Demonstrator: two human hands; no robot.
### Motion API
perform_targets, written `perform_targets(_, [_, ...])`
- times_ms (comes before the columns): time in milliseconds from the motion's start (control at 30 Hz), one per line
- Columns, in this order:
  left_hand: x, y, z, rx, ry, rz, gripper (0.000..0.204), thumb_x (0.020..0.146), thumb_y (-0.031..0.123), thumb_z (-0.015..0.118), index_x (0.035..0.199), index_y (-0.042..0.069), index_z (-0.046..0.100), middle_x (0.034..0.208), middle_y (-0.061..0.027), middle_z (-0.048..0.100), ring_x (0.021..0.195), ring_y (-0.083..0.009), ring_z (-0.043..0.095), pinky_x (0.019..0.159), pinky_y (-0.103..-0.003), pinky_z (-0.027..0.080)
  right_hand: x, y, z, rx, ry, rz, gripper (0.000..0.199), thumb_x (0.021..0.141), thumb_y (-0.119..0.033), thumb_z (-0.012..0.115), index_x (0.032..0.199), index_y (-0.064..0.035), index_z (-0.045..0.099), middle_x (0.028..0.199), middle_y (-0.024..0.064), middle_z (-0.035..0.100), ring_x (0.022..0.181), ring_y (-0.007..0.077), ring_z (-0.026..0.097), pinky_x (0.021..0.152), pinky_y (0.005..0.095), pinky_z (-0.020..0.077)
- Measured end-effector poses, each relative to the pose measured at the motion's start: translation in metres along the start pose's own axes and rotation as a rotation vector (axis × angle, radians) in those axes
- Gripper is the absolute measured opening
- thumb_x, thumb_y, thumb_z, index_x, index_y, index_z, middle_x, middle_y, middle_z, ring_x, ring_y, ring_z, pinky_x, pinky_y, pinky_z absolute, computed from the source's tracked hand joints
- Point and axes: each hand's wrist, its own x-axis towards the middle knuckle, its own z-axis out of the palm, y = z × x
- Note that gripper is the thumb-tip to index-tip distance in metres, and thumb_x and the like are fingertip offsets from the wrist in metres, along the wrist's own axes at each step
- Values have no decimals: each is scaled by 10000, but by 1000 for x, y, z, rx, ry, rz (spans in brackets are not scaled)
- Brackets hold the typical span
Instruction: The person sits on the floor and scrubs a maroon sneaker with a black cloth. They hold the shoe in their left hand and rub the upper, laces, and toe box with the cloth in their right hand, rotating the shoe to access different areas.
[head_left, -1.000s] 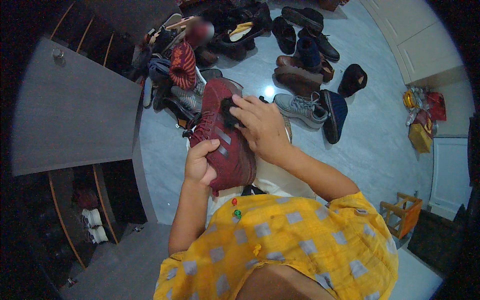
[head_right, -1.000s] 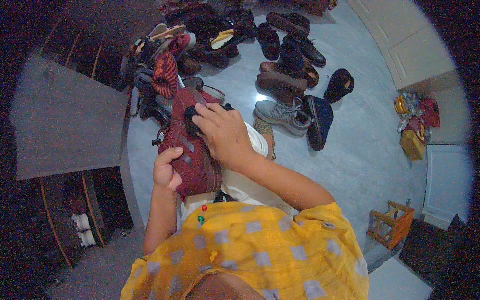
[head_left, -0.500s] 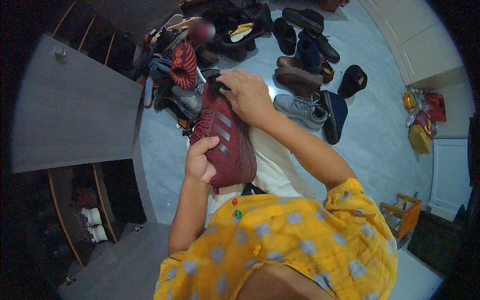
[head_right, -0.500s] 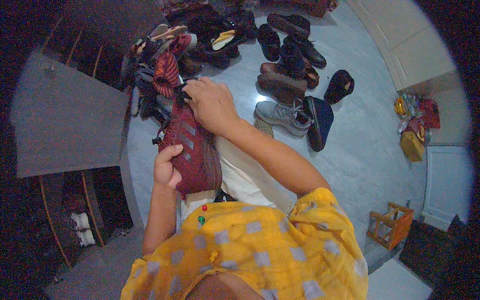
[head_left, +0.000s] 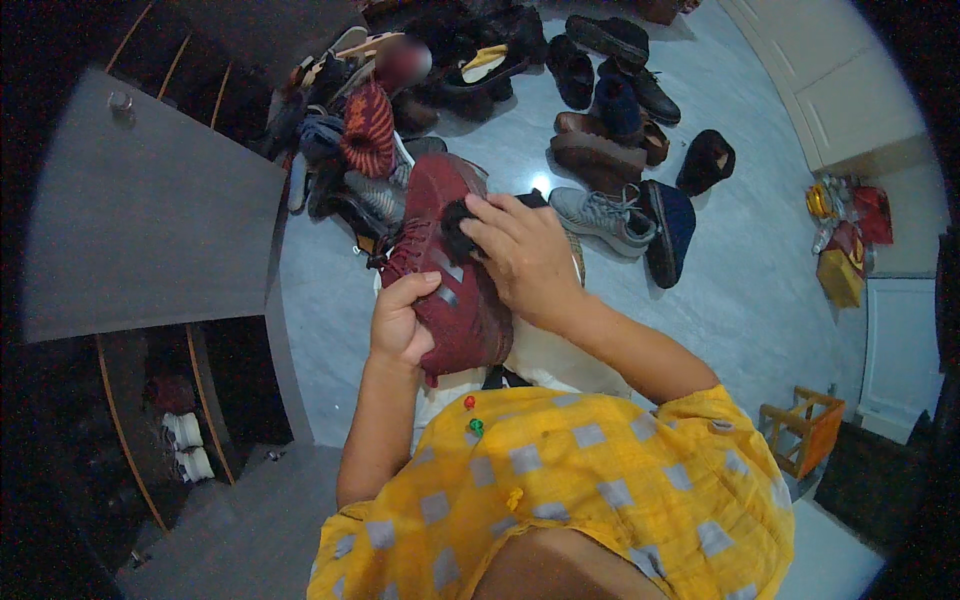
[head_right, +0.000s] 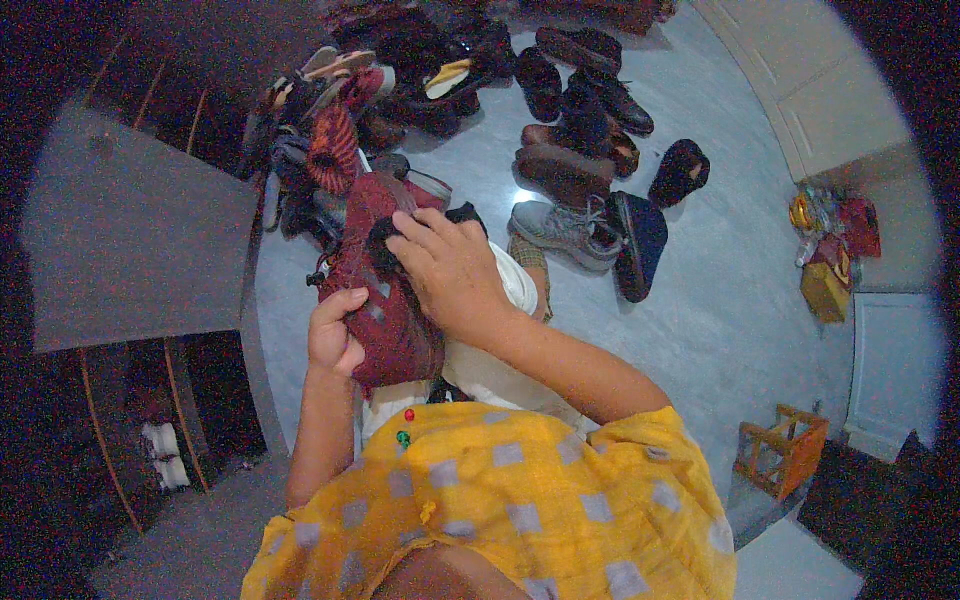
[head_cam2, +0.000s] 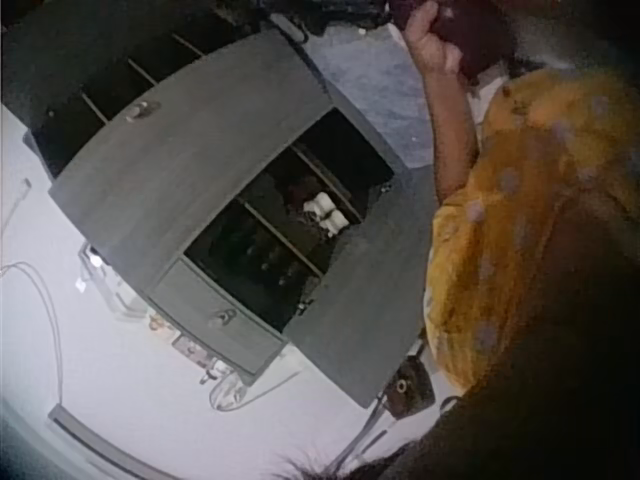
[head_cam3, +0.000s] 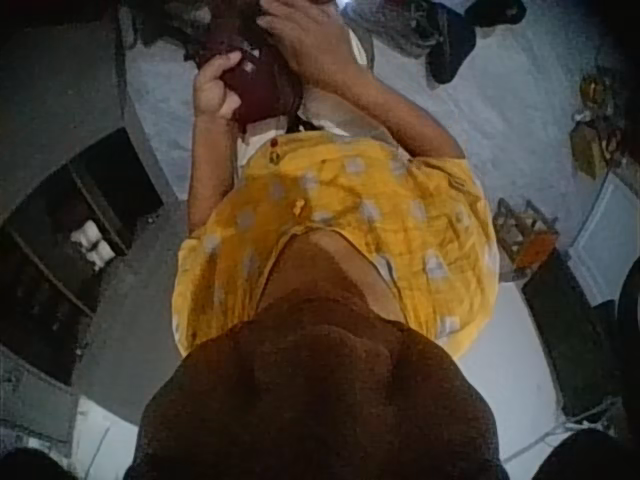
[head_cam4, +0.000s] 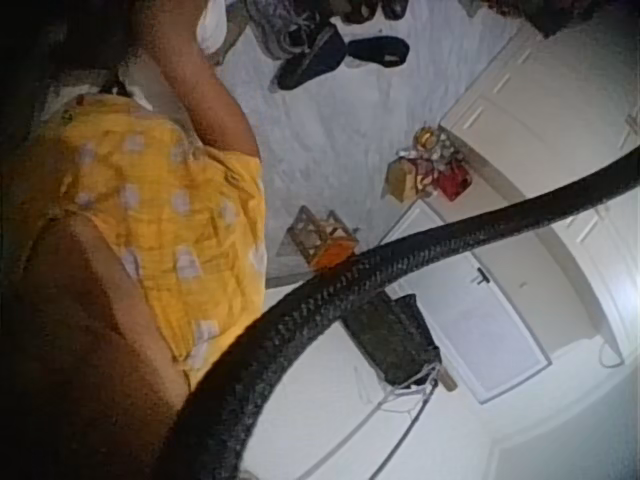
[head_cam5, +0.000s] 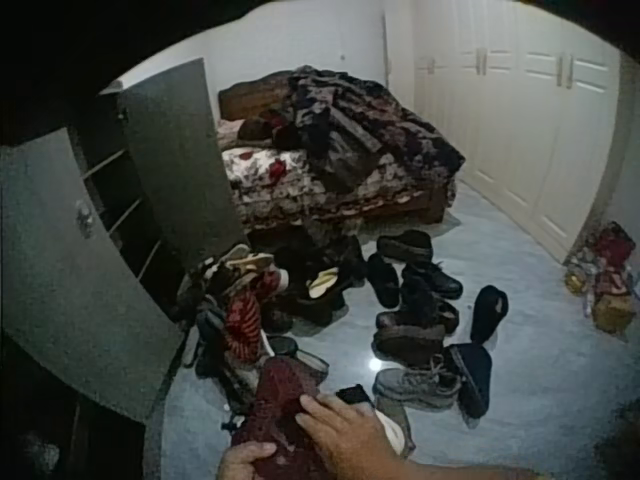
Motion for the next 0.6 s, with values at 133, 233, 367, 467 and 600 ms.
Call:
perform_targets(133, [0, -1, -2, -21, -6, -7, 438, 799, 70, 575, 1229, -10, 544, 1135, -143, 644, 1037, -291, 625, 975, -434, 470, -25, -11, -14, 35, -55, -9, 393, 723, -86, 647, 1114, -73, 612, 1290, 97, 569, 1168, 278, 520, 821, 399, 395])
perform_targets(233, [1, -1, 0, -16, -17, -13, 436, 797, 71, 577, 1225, -8, 550, 1137, -142, 646, 1037, -290, 626, 982, -436, 465, -40, -15, -19, 34, -96, -3, 393, 723, -98, 654, 1113, -77, 606, 1308, 94, 559, 1189, 271, 511, 820, 397, 383])
perform_targets(367, [-1, 0, 3, -4, 7, 16, 437, 796, 70, 575, 1225, -8, 547, 1137, -141, 645, 1031, -288, 630, 966, -431, 479, -35, -10, -16, -14, -60, -47, 358, 738, -120, 644, 1093, -84, 612, 1304, 85, 564, 1195, 270, 515, 814, 400, 379])
perform_targets(467, [-1, 0, 1, -10, 13, 23, 439, 795, 69, 574, 1226, -6, 544, 1134, -140, 646, 1025, -285, 634, 956, -429, 489, -20, 0, -9, -60, -15, -62, 326, 758, -127, 624, 1082, -96, 616, 1283, 76, 582, 1185, 272, 528, 809, 401, 380])
perform_targets(600, [0, 1, 4, -30, 1, 17, 451, 791, 65, 575, 1235, 0, 535, 1138, -140, 640, 1026, -285, 633, 956, -428, 491, 2, 8, 0, -70, 35, -41, 299, 785, -116, 609, 1083, -98, 620, 1251, 73, 602, 1179, 273, 535, 799, 405, 386])
